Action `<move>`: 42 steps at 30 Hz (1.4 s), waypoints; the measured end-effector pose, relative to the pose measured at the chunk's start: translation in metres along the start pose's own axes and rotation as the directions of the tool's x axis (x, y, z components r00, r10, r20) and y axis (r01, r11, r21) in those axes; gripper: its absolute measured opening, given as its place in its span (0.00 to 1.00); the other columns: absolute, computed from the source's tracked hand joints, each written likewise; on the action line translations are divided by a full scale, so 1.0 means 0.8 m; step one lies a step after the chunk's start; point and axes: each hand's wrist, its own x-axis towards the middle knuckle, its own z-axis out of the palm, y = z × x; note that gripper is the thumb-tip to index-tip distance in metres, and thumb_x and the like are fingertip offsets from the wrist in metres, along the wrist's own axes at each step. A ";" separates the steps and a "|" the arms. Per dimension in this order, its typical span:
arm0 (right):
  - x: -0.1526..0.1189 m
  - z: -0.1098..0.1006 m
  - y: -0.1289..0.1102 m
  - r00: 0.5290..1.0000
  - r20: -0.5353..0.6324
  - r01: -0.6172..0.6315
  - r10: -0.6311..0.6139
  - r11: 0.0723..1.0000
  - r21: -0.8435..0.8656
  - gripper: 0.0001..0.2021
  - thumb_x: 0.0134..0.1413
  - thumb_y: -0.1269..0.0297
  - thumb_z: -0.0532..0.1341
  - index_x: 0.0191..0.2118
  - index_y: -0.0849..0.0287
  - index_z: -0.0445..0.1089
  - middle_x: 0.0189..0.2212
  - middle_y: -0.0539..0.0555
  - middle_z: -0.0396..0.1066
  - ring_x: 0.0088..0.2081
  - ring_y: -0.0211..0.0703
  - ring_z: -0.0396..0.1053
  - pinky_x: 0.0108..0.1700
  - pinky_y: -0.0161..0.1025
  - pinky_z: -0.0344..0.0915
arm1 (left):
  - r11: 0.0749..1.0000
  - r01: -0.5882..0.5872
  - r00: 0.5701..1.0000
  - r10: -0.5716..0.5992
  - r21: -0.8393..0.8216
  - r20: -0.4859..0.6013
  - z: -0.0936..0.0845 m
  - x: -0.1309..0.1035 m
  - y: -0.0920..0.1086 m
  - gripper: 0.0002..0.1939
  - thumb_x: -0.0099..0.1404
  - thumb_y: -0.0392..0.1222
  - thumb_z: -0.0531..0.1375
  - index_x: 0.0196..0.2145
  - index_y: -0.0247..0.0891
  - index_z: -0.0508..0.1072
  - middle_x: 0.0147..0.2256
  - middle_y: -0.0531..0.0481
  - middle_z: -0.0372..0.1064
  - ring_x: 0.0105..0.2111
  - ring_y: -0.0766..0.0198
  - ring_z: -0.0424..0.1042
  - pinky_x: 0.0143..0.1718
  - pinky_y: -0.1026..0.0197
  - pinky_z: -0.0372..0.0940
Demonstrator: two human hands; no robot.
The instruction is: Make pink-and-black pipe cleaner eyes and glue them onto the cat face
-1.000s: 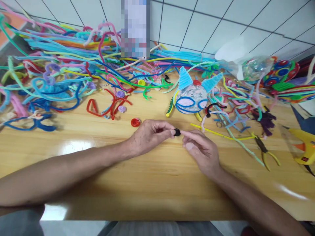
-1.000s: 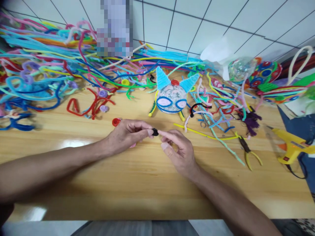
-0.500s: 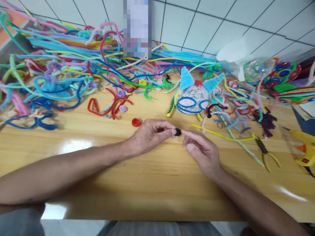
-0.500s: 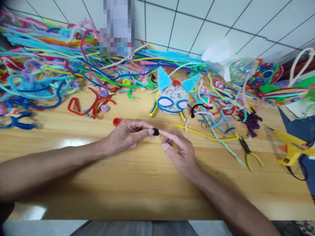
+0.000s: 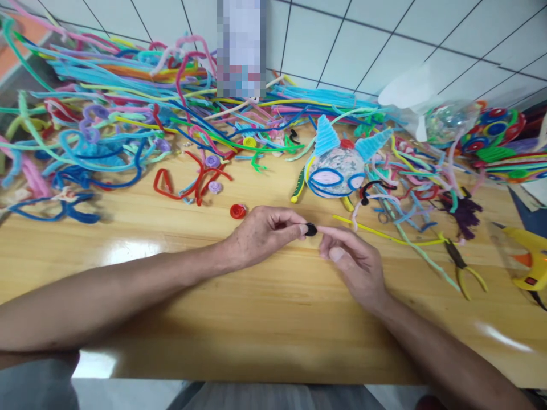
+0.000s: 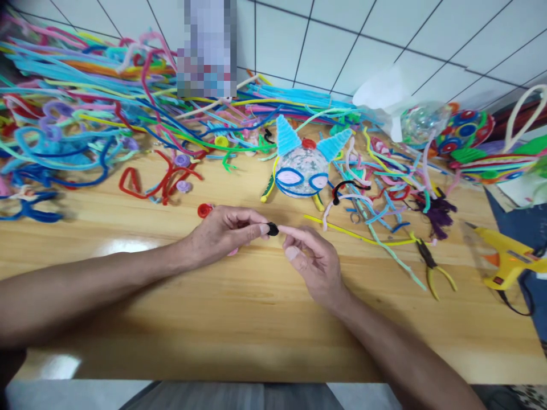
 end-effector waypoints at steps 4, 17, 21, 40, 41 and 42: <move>0.000 0.000 0.000 1.000 -0.001 -0.010 0.010 1.000 0.007 0.15 0.69 0.59 0.62 0.57 0.45 0.78 0.35 0.50 0.73 0.36 0.41 0.70 0.39 0.40 0.67 | 1.000 -0.009 1.000 0.009 -0.005 0.005 0.000 0.001 0.000 0.11 0.70 0.43 0.62 0.36 0.33 0.82 0.23 0.56 0.70 0.22 0.73 0.62 0.27 0.68 0.60; 0.000 0.002 -0.003 0.997 -0.050 -0.055 0.054 0.998 -0.021 0.12 0.67 0.57 0.64 0.52 0.49 0.78 0.35 0.50 0.74 0.33 0.40 0.71 0.35 0.39 0.67 | 0.998 -0.033 0.999 0.031 0.044 0.041 0.000 0.000 -0.011 0.14 0.71 0.46 0.61 0.39 0.34 0.83 0.34 0.48 0.81 0.33 0.66 0.75 0.37 0.65 0.67; 0.001 0.003 -0.004 0.995 -0.061 -0.082 0.079 0.996 -0.044 0.10 0.67 0.58 0.64 0.50 0.50 0.79 0.34 0.50 0.74 0.32 0.40 0.70 0.34 0.40 0.67 | 0.998 -0.031 0.998 0.029 0.049 0.048 0.000 0.000 -0.010 0.13 0.70 0.45 0.61 0.38 0.34 0.83 0.35 0.48 0.82 0.34 0.66 0.76 0.38 0.65 0.68; 0.000 0.004 -0.001 0.994 -0.077 -0.084 0.081 0.996 -0.039 0.10 0.67 0.59 0.64 0.50 0.50 0.79 0.34 0.50 0.73 0.32 0.40 0.70 0.34 0.40 0.67 | 0.998 -0.011 0.998 0.008 0.055 0.059 0.000 0.000 -0.013 0.14 0.70 0.46 0.61 0.38 0.33 0.82 0.34 0.47 0.81 0.33 0.65 0.75 0.38 0.64 0.68; 0.000 0.004 -0.001 0.994 -0.078 -0.084 0.081 0.996 -0.040 0.10 0.67 0.59 0.64 0.50 0.50 0.79 0.34 0.50 0.73 0.33 0.40 0.71 0.34 0.40 0.67 | 0.998 -0.011 0.998 0.008 0.054 0.058 0.000 0.000 -0.013 0.14 0.70 0.46 0.61 0.38 0.33 0.82 0.34 0.47 0.81 0.33 0.65 0.75 0.38 0.64 0.68; 0.001 0.004 -0.001 0.994 -0.079 -0.085 0.082 0.996 -0.041 0.10 0.67 0.59 0.64 0.50 0.50 0.79 0.34 0.50 0.73 0.33 0.40 0.71 0.34 0.40 0.67 | 0.999 -0.012 0.998 0.009 0.052 0.058 0.000 0.000 -0.013 0.14 0.70 0.46 0.61 0.38 0.33 0.82 0.34 0.47 0.80 0.32 0.66 0.75 0.37 0.65 0.68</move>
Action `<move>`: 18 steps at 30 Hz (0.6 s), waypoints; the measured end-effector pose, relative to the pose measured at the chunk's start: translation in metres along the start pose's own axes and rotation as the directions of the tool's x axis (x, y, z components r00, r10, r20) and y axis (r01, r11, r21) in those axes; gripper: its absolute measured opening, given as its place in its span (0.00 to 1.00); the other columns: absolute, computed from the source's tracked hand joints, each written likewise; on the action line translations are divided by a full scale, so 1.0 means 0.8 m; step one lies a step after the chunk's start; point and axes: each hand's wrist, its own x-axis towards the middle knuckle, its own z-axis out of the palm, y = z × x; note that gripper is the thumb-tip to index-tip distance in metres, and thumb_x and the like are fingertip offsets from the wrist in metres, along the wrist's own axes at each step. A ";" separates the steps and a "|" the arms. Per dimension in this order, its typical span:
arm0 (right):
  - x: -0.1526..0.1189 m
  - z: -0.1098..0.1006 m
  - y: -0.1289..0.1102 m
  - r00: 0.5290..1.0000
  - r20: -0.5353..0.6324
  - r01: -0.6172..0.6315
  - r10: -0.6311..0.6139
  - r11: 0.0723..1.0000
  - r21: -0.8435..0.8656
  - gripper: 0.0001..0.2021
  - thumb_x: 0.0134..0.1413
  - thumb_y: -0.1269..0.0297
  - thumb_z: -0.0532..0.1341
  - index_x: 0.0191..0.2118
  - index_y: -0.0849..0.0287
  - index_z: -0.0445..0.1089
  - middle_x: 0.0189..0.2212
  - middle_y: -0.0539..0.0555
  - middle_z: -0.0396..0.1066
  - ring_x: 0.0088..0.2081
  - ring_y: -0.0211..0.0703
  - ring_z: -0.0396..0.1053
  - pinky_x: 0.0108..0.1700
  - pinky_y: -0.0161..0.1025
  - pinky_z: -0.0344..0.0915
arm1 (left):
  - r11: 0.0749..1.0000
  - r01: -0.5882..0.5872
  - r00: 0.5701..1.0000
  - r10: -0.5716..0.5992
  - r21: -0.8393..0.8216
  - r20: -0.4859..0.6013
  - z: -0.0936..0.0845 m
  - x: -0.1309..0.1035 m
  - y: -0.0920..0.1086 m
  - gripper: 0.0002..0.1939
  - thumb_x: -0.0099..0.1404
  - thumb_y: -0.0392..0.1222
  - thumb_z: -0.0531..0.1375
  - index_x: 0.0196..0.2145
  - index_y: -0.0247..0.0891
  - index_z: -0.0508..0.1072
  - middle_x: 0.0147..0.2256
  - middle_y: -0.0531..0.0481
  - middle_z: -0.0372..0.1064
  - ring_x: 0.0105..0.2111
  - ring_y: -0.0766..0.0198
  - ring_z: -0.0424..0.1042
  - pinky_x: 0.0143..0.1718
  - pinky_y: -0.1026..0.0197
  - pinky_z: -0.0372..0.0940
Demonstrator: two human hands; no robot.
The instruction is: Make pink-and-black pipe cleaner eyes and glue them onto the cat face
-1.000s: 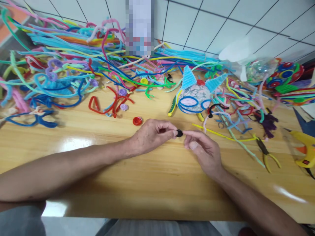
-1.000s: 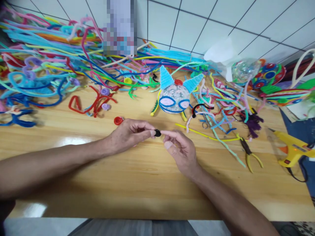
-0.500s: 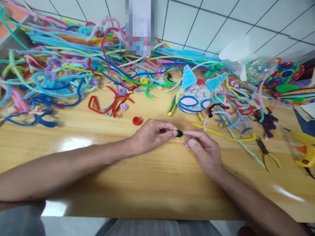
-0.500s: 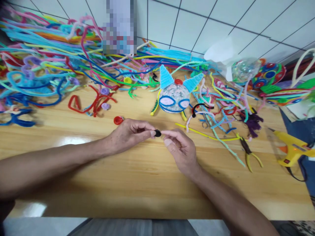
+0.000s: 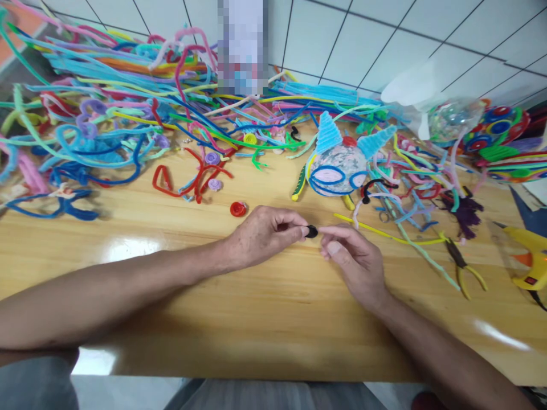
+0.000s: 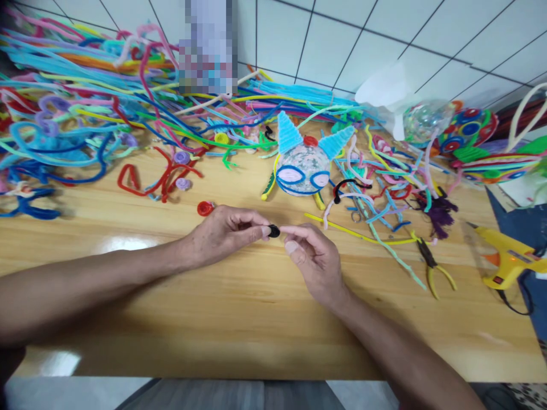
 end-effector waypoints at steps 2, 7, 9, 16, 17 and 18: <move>0.000 0.000 -0.001 1.000 0.000 -0.005 0.005 1.000 -0.003 0.10 0.67 0.59 0.64 0.50 0.51 0.79 0.34 0.50 0.73 0.33 0.40 0.71 0.33 0.40 0.68 | 1.000 -0.004 1.000 0.004 -0.003 0.002 0.000 0.000 0.000 0.14 0.70 0.46 0.61 0.38 0.33 0.82 0.33 0.48 0.79 0.32 0.66 0.74 0.37 0.65 0.67; 0.001 0.002 -0.001 1.000 -0.004 -0.016 0.016 1.000 -0.012 0.09 0.66 0.60 0.65 0.48 0.51 0.78 0.33 0.50 0.73 0.32 0.39 0.71 0.33 0.39 0.68 | 1.000 -0.004 1.000 0.004 0.005 0.009 0.000 0.000 -0.001 0.14 0.70 0.47 0.61 0.39 0.33 0.82 0.31 0.49 0.78 0.30 0.67 0.72 0.34 0.65 0.66; 0.001 0.003 0.000 1.000 -0.015 -0.022 0.022 1.000 -0.019 0.07 0.65 0.61 0.65 0.47 0.52 0.78 0.33 0.50 0.73 0.32 0.39 0.71 0.33 0.38 0.68 | 1.000 -0.011 1.000 0.011 0.019 0.013 0.000 -0.001 -0.002 0.14 0.70 0.46 0.61 0.40 0.33 0.82 0.30 0.50 0.77 0.29 0.67 0.72 0.34 0.66 0.66; 0.002 0.005 0.003 0.997 -0.044 -0.060 0.058 0.997 -0.056 0.05 0.64 0.61 0.66 0.41 0.54 0.77 0.31 0.49 0.73 0.30 0.38 0.70 0.31 0.37 0.67 | 0.999 -0.038 0.998 0.036 0.039 0.053 0.002 -0.002 0.000 0.14 0.71 0.45 0.60 0.40 0.33 0.82 0.30 0.50 0.78 0.30 0.67 0.73 0.33 0.66 0.66; 0.002 0.006 0.003 0.997 -0.046 -0.060 0.057 0.996 -0.061 0.05 0.64 0.61 0.66 0.41 0.54 0.77 0.31 0.49 0.73 0.30 0.38 0.70 0.31 0.37 0.67 | 0.998 -0.040 0.998 0.038 0.042 0.054 0.002 -0.002 0.000 0.13 0.71 0.45 0.60 0.40 0.34 0.82 0.30 0.50 0.78 0.29 0.67 0.72 0.33 0.66 0.66; 0.002 0.006 0.003 0.997 -0.049 -0.059 0.056 0.996 -0.066 0.05 0.64 0.61 0.66 0.40 0.54 0.77 0.31 0.49 0.73 0.30 0.38 0.70 0.31 0.37 0.67 | 0.998 -0.043 0.998 0.041 0.046 0.053 0.003 -0.003 0.000 0.13 0.71 0.45 0.61 0.40 0.34 0.82 0.30 0.51 0.78 0.29 0.67 0.72 0.33 0.66 0.65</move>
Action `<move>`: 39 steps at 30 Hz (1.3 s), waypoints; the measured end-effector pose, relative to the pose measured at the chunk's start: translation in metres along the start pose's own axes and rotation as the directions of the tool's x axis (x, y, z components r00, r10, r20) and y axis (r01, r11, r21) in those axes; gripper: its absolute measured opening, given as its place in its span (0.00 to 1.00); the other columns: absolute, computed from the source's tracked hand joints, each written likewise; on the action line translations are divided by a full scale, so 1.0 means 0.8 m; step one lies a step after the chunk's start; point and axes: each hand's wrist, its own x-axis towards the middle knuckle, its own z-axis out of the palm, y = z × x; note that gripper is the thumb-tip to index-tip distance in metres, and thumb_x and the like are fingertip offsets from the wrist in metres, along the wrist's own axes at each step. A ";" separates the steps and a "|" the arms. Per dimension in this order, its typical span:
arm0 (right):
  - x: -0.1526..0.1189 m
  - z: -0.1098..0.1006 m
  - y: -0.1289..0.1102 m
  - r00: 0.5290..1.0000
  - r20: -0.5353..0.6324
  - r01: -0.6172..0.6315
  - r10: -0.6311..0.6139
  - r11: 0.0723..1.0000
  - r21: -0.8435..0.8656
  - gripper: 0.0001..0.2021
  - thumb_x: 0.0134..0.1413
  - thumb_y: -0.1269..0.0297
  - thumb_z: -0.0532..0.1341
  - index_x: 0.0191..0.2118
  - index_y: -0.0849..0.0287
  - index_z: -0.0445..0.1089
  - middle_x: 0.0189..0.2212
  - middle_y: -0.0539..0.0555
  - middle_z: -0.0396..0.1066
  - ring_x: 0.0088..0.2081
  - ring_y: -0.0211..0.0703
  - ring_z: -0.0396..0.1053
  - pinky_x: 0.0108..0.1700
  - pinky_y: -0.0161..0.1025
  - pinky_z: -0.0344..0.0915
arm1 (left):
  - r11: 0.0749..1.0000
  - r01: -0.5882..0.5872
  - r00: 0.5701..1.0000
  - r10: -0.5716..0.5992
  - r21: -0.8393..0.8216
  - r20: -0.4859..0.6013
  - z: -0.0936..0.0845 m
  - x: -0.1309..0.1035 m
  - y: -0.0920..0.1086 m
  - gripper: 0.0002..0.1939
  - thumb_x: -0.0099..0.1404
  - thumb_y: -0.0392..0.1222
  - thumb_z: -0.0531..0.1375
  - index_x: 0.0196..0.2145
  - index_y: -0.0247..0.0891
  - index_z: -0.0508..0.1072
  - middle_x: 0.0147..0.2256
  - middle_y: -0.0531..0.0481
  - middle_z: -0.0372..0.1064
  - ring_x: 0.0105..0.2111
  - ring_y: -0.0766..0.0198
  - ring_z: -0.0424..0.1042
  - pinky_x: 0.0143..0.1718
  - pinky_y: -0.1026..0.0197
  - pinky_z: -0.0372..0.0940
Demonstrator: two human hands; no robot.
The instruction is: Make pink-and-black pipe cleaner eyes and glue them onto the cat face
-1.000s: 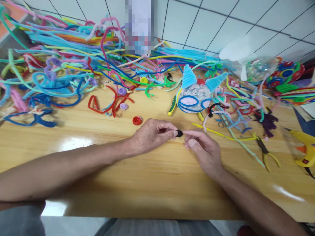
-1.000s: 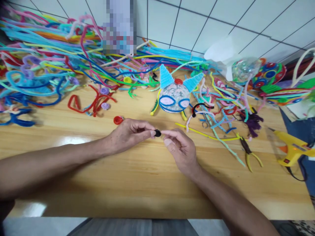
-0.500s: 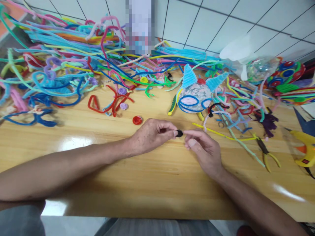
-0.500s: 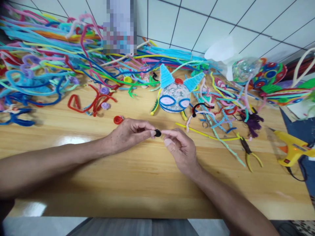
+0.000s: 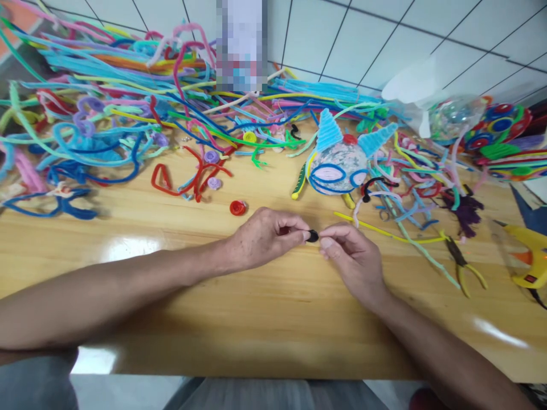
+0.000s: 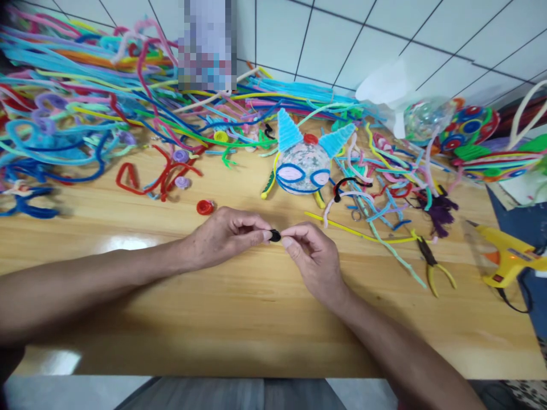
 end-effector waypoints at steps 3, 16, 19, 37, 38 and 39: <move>0.000 0.000 0.000 1.000 -0.015 0.007 -0.007 1.000 -0.014 0.04 0.63 0.61 0.66 0.40 0.55 0.77 0.31 0.50 0.75 0.30 0.38 0.70 0.31 0.37 0.67 | 1.000 -0.008 1.000 0.008 0.015 -0.001 0.001 -0.001 -0.001 0.13 0.71 0.45 0.61 0.40 0.34 0.83 0.30 0.51 0.78 0.28 0.67 0.72 0.32 0.66 0.65; 0.000 0.000 -0.003 1.000 -0.016 -0.011 0.011 1.000 -0.009 0.03 0.61 0.63 0.67 0.38 0.55 0.76 0.31 0.50 0.74 0.29 0.37 0.69 0.32 0.37 0.66 | 0.998 -0.033 0.999 0.033 0.052 0.001 0.002 0.000 -0.002 0.14 0.71 0.44 0.60 0.41 0.33 0.83 0.30 0.50 0.78 0.27 0.68 0.70 0.30 0.66 0.62; 0.000 0.002 -0.004 1.000 -0.012 -0.014 0.014 1.000 0.004 0.03 0.60 0.64 0.66 0.36 0.56 0.74 0.30 0.49 0.73 0.28 0.36 0.68 0.31 0.35 0.65 | 0.997 -0.040 0.999 0.040 0.069 0.003 0.002 0.000 -0.003 0.13 0.71 0.44 0.60 0.40 0.33 0.83 0.29 0.51 0.78 0.27 0.68 0.70 0.30 0.67 0.62; -0.001 0.006 0.002 0.996 -0.079 -0.032 0.042 0.992 0.124 0.08 0.56 0.67 0.68 0.35 0.53 0.67 0.31 0.47 0.70 0.28 0.36 0.68 0.30 0.35 0.66 | 0.989 -0.096 0.995 0.096 0.115 0.008 0.002 0.001 0.001 0.12 0.71 0.40 0.59 0.38 0.32 0.82 0.26 0.54 0.74 0.25 0.71 0.66 0.29 0.68 0.59; -0.001 0.005 0.003 0.996 -0.077 -0.041 0.052 0.990 0.133 0.07 0.58 0.67 0.67 0.36 0.53 0.68 0.31 0.47 0.70 0.28 0.36 0.68 0.30 0.35 0.66 | 0.990 -0.092 0.996 0.091 0.107 0.010 0.002 0.000 0.001 0.12 0.71 0.40 0.59 0.38 0.32 0.82 0.26 0.53 0.74 0.25 0.71 0.66 0.29 0.68 0.59; -0.002 0.005 0.003 0.996 -0.071 -0.039 0.049 0.990 0.134 0.05 0.59 0.66 0.66 0.37 0.53 0.68 0.31 0.47 0.69 0.27 0.36 0.68 0.30 0.35 0.66 | 0.991 -0.088 0.996 0.088 0.100 0.011 0.002 0.000 0.001 0.12 0.71 0.40 0.59 0.38 0.32 0.82 0.26 0.53 0.74 0.25 0.71 0.66 0.29 0.68 0.60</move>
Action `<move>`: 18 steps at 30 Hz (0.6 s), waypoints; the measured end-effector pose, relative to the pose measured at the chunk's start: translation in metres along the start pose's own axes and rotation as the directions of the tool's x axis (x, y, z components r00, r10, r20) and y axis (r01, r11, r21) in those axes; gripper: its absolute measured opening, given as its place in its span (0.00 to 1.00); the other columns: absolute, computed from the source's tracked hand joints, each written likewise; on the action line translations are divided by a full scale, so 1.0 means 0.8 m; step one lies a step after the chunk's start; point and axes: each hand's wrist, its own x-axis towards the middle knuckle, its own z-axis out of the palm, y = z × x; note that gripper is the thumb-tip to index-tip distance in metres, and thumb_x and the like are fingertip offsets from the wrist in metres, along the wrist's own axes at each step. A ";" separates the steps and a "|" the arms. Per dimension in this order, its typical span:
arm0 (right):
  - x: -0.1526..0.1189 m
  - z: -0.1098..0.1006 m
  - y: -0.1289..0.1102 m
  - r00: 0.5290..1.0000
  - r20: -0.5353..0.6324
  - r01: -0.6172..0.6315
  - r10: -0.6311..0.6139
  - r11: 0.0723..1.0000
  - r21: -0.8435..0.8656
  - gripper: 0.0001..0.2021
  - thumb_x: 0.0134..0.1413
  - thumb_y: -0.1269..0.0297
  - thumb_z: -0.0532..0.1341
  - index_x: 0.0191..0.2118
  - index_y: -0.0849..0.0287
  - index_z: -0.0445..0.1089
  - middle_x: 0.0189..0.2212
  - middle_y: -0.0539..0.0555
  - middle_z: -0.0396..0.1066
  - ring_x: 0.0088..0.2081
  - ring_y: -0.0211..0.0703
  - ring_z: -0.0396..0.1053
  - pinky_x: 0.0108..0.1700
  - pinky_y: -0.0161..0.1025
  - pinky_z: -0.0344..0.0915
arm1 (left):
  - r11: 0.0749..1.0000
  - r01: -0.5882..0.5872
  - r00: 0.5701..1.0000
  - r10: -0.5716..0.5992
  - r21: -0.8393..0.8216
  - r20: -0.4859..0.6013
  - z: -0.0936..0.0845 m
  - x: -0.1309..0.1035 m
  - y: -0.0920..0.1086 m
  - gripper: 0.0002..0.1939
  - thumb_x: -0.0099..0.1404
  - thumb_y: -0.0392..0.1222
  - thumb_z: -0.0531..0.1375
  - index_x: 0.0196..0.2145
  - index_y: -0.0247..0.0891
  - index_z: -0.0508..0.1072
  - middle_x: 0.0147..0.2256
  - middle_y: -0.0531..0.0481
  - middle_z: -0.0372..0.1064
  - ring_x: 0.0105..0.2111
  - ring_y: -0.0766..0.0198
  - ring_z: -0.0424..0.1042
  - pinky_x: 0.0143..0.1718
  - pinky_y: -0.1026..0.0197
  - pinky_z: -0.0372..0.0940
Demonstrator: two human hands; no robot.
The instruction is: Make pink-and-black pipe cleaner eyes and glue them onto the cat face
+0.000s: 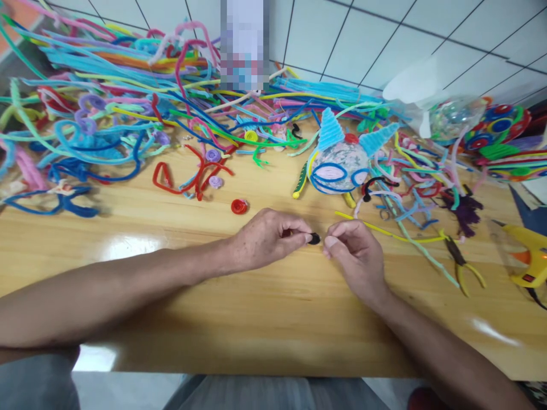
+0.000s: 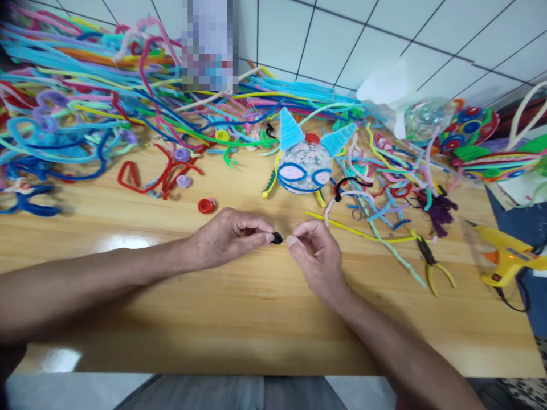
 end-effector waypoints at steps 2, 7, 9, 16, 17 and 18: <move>-0.002 -0.001 -0.001 0.999 0.013 0.043 -0.043 0.999 -0.019 0.03 0.62 0.67 0.65 0.37 0.53 0.70 0.31 0.47 0.69 0.28 0.36 0.68 0.31 0.36 0.66 | 1.000 0.009 1.000 -0.009 -0.017 -0.001 0.000 0.000 -0.001 0.12 0.71 0.41 0.59 0.38 0.32 0.82 0.27 0.53 0.75 0.25 0.70 0.67 0.29 0.68 0.60; -0.003 -0.001 -0.005 0.975 0.061 0.223 -0.216 0.964 -0.144 0.05 0.62 0.71 0.64 0.40 0.53 0.74 0.33 0.48 0.71 0.32 0.36 0.68 0.34 0.36 0.65 | 0.998 0.027 1.000 -0.028 -0.054 -0.003 0.001 0.000 -0.004 0.12 0.71 0.42 0.60 0.39 0.33 0.82 0.27 0.53 0.75 0.25 0.70 0.67 0.28 0.68 0.60; -0.003 -0.001 -0.005 0.972 0.080 0.230 -0.220 0.960 -0.161 0.06 0.63 0.71 0.64 0.42 0.52 0.75 0.33 0.48 0.71 0.33 0.36 0.68 0.34 0.36 0.64 | 0.998 0.028 1.000 -0.028 -0.056 -0.005 0.001 -0.001 -0.005 0.12 0.71 0.43 0.60 0.39 0.33 0.82 0.26 0.53 0.75 0.25 0.70 0.67 0.28 0.68 0.60; -0.005 -0.002 0.000 0.988 0.058 0.148 -0.141 0.977 -0.151 0.05 0.64 0.68 0.65 0.43 0.52 0.74 0.33 0.48 0.72 0.32 0.36 0.69 0.32 0.35 0.64 | 0.998 0.030 1.000 -0.031 -0.062 -0.004 0.002 -0.001 -0.006 0.13 0.71 0.43 0.60 0.40 0.32 0.82 0.28 0.52 0.76 0.25 0.69 0.68 0.29 0.67 0.61; -0.006 -0.002 0.000 0.989 0.061 0.146 -0.137 0.976 -0.159 0.04 0.63 0.68 0.65 0.43 0.53 0.75 0.33 0.48 0.72 0.32 0.37 0.69 0.33 0.36 0.64 | 0.997 0.032 0.999 -0.033 -0.065 -0.005 0.002 -0.001 -0.006 0.13 0.71 0.43 0.60 0.40 0.32 0.82 0.28 0.52 0.76 0.26 0.69 0.68 0.29 0.67 0.61; -0.006 -0.002 0.000 0.989 0.062 0.142 -0.134 0.976 -0.165 0.04 0.63 0.68 0.65 0.42 0.53 0.75 0.33 0.48 0.73 0.32 0.37 0.69 0.33 0.36 0.64 | 0.997 0.033 0.999 -0.033 -0.066 -0.006 0.002 -0.001 -0.006 0.13 0.71 0.44 0.60 0.40 0.32 0.82 0.28 0.51 0.76 0.26 0.69 0.68 0.29 0.67 0.61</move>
